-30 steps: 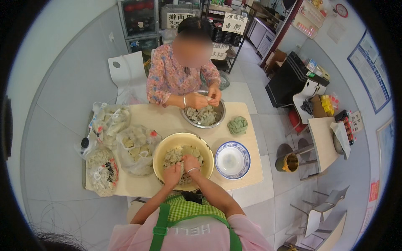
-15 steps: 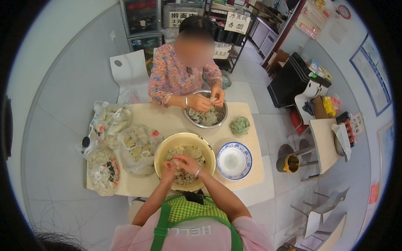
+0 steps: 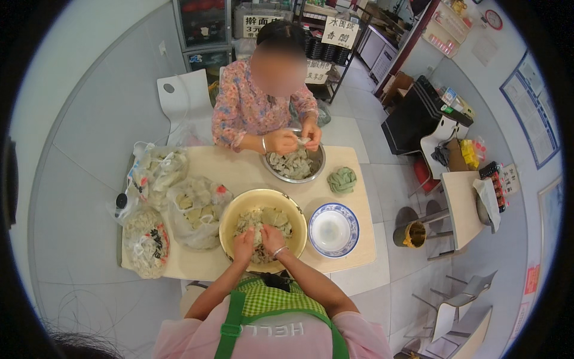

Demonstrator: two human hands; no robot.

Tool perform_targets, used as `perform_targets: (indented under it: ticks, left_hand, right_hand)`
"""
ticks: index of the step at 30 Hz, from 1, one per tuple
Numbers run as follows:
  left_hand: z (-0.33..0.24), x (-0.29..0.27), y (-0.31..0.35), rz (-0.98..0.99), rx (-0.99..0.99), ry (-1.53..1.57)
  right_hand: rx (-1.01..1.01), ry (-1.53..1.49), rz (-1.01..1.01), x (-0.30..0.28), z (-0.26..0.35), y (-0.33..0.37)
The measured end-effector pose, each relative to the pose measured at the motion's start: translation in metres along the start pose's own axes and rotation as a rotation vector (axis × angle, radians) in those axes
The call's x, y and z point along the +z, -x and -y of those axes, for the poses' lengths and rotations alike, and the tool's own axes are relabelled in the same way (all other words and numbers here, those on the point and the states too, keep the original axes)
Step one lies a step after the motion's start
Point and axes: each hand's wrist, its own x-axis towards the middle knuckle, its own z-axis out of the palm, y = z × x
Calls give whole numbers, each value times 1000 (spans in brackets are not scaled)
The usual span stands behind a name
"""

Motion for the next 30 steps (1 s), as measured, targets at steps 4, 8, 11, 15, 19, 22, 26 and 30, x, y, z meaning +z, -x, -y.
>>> perform_targets:
  ticks: [4, 8, 11, 15, 19, 22, 26, 30]
  left_hand:
    - [1, -5, -2, 78, -8, -27]
    - [1, -4, 1, 134, 84, -95]
    - [-3, -7, 6, 163, 154, -106]
    - [5, -15, -3, 10, 84, -48]
    - [11, -8, -6, -12, 14, -50]
    - [2, -11, -2, 103, -9, -82]
    - [1, -12, 10, 245, 74, 2]
    - [10, -17, 3, 181, 125, -32]
  right_hand:
    - [97, 17, -33, 11, -11, -8]
    - [280, 105, -102, 25, -55, -17]
    - [544, -188, -59, 17, -93, -23]
    - [424, -549, 152, -21, -6, -13]
    - [-96, -262, 153, -6, -9, -2]
    - [34, -180, 135, -3, -16, 0]
    - [183, -92, 52, -10, -16, -9]
    - [443, -421, 17, -15, -26, -16]
